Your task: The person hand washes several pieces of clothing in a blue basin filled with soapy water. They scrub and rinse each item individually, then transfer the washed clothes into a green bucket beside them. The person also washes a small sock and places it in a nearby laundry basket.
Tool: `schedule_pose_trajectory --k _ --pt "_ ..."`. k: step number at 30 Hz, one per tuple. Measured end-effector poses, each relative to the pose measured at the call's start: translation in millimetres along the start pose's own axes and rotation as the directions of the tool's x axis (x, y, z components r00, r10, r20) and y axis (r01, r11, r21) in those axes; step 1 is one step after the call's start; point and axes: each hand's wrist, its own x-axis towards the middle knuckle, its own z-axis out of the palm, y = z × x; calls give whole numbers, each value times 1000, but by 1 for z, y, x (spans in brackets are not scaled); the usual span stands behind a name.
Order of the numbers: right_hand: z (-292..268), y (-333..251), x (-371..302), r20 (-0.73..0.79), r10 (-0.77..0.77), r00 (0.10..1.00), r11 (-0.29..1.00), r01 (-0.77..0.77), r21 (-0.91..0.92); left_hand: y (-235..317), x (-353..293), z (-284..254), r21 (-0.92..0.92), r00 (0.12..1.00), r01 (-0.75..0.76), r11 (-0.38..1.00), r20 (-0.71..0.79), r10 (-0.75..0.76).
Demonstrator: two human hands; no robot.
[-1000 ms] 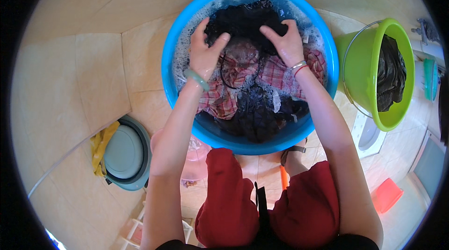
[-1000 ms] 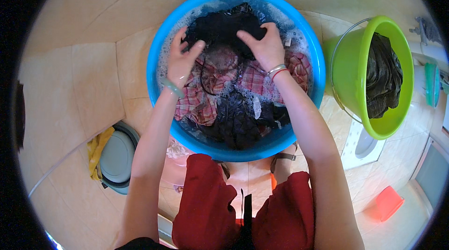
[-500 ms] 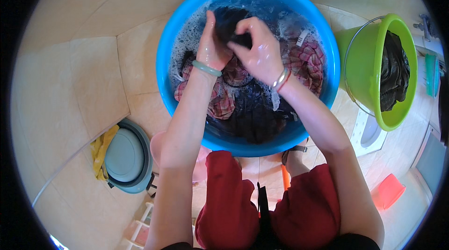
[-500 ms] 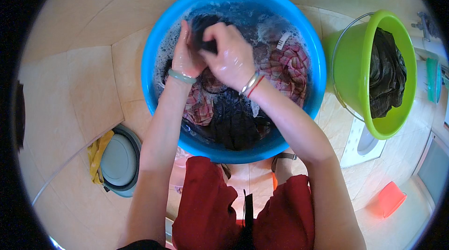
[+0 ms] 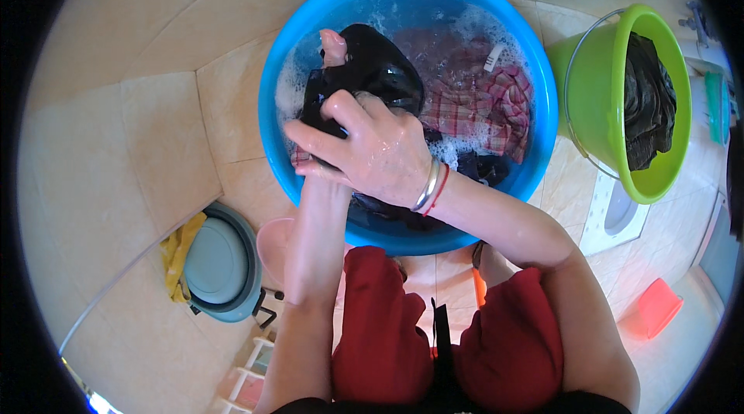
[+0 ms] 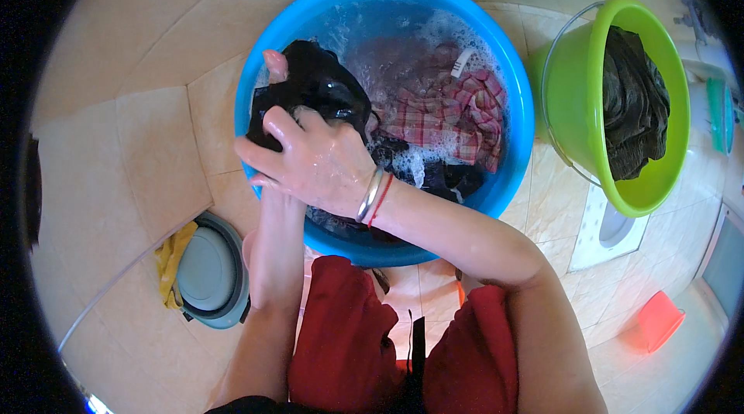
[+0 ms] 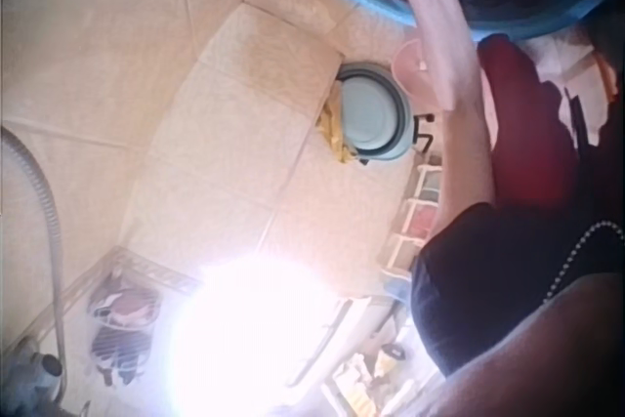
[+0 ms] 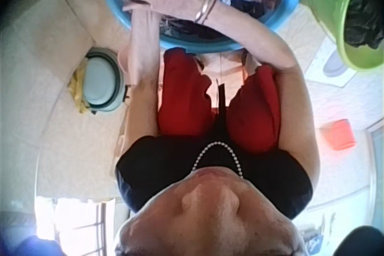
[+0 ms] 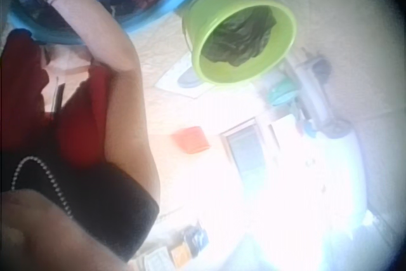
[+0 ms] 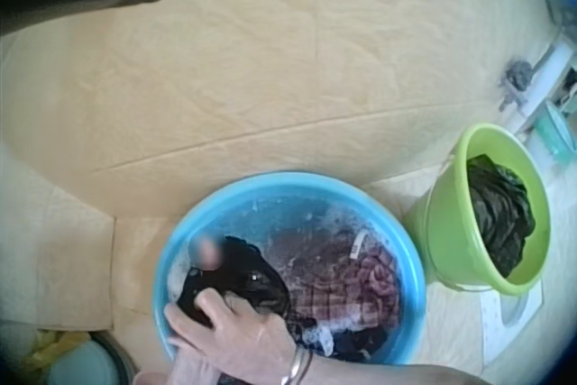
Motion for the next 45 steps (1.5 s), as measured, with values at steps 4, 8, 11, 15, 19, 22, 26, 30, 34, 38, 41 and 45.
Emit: schedule_pose_trajectory --k 4,8,11,15,19,22,26,30,34,38,41,45 --pt "16 14 0 -178 45 983 994 -26 107 -1 -4 -2 175 992 -123 977 -9 127" --pt "23 24 6 -269 139 953 973 -81 216 -9 -10 -9 447 948 -309 839 70 311" --pt "21 33 9 -251 243 937 922 -143 359 -10 -6 -6 86 978 -205 975 46 202" --pt "42 93 4 -68 554 830 779 -487 395 -13 -1 19 332 902 -135 934 -349 254" --pt "57 129 -4 61 719 692 649 -701 295 -19 8 -2 441 937 -108 891 -255 240" --pt "55 168 -15 -42 765 642 589 -673 446 -2 9 -10 583 971 -147 799 -68 229" --pt "50 166 -31 -64 517 854 854 -508 115 5 16 3 644 941 120 755 -317 121" --pt "71 170 -34 182 458 870 889 -446 -107 -26 47 -59 737 980 -128 663 -7 197" --pt "92 192 -44 144 586 798 810 -571 -132 -46 55 -62 681 989 69 729 -142 38" --pt "79 174 -36 -162 521 838 851 -495 175 -38 36 -29 316 948 191 929 -304 -91" --pt "29 119 -17 -127 303 944 892 -234 387 -21 37 -28 62 944 318 946 -113 -310" --pt "-21 49 -12 20 36 999 840 -41 541 14 18 -8 61 910 375 925 167 -379"
